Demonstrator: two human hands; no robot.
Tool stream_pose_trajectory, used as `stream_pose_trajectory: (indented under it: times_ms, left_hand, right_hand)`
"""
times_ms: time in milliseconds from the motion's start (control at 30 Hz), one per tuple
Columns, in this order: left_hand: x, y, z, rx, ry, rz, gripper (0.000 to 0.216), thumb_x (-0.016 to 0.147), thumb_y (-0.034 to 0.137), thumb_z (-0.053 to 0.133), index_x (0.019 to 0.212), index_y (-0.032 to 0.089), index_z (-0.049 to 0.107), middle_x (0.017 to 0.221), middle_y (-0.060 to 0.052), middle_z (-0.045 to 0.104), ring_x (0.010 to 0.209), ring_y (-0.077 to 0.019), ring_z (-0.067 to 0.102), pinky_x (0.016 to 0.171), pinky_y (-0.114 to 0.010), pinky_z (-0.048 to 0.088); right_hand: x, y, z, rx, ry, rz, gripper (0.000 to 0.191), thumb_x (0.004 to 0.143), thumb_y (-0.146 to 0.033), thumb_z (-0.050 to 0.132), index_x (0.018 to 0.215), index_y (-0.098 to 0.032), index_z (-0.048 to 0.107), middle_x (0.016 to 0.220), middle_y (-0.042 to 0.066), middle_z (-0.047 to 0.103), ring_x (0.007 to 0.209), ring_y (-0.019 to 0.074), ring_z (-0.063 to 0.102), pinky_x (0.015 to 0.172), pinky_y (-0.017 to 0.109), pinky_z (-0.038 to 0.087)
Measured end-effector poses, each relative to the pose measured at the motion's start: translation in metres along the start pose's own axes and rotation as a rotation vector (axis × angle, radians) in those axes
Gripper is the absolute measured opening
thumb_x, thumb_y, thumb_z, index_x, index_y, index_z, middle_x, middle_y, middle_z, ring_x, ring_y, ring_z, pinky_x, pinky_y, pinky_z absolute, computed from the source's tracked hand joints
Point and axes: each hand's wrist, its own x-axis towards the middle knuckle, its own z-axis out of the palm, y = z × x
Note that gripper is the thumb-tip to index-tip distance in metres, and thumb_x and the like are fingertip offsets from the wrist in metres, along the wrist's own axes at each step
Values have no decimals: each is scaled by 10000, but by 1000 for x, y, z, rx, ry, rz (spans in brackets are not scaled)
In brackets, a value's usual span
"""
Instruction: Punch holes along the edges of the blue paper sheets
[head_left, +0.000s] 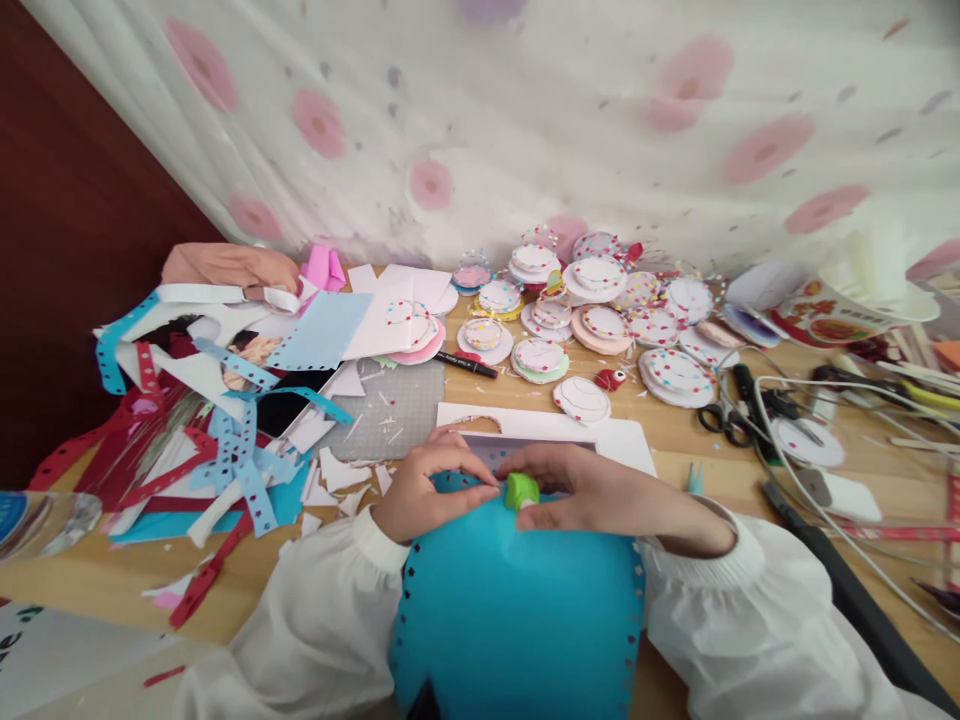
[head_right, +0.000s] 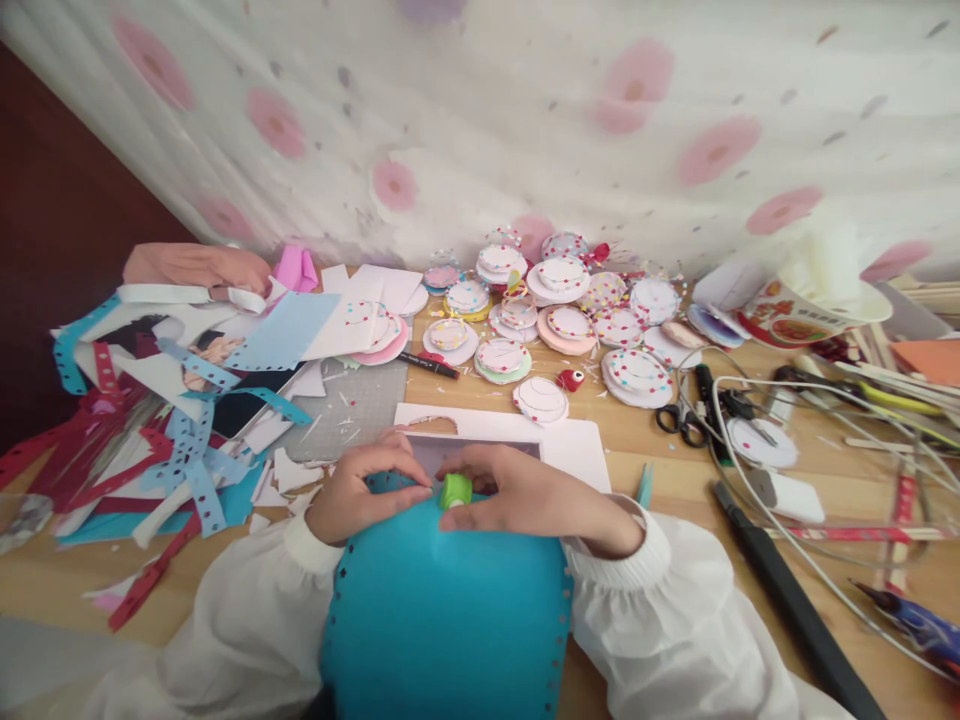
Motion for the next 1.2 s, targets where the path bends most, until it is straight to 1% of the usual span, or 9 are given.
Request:
stream_pose_trajectory:
  times_ms: [100,200,300,567,700,833,933,1100,1200]
  left_hand:
    - [0,0,0,13,2,9,93,738,278,729,709,190,718,663,-21,665,663,-164,575,930,-427,401]
    - [0,-2,0,20,7,22,124,750,301,719,722,180,720,669,-37,675,670,-171,577,901,-427,420]
    - [0,-5,0,17,8,48,126,747,303,724,715,181,721,655,-37,684,664,-172,581,882,-417,423]
    - [-1,-8,1,43,0,71,113,744,296,728,718,186,722,679,-31,688,672,-168,578,894,-404,416]
    - [-2,-10,1,46,-9,97,66,740,249,736,728,187,717,690,-17,692,677,-157,575,924,-396,396]
    - [-3,-12,1,80,-31,84,42,738,233,733,750,194,722,701,-18,681,699,-163,564,863,-369,421]
    - [-3,-13,1,106,-40,84,38,741,235,727,751,198,724,700,-16,671,706,-166,558,859,-368,421]
    - [-4,-9,0,152,-42,90,81,780,267,686,741,198,698,701,-4,673,700,-156,573,937,-390,380]
    - [-3,7,-4,304,-88,85,145,820,340,641,861,205,677,774,2,685,759,-157,603,1014,-412,290]
  right_hand:
    - [2,2,-2,31,-57,57,361,757,-456,674,998,-191,634,765,-9,572,667,133,504,576,232,398]
    - [5,2,-1,92,-89,72,353,735,-473,689,898,-165,631,773,-9,569,672,125,494,595,226,393]
    - [7,2,0,124,-114,77,327,760,-459,662,865,-153,615,784,-3,569,674,123,492,598,225,384]
    - [5,-3,2,-113,-60,76,300,789,-433,616,883,-149,592,700,-23,459,625,120,410,537,232,328]
    - [4,-6,7,-187,-26,53,242,816,-383,568,855,-144,571,706,-14,466,636,128,411,554,244,345]
    - [4,-7,14,-215,10,54,202,815,-341,566,842,-141,563,703,-7,488,647,135,432,561,247,344]
    - [5,-6,18,-220,26,69,181,810,-320,573,848,-144,568,690,-12,482,634,130,428,547,240,332]
    - [6,-6,19,-232,44,61,161,801,-295,585,856,-145,571,695,-10,491,636,129,430,548,237,334]
    - [5,-8,18,-248,45,36,169,804,-277,582,911,-146,583,692,-14,497,626,127,431,541,232,334]
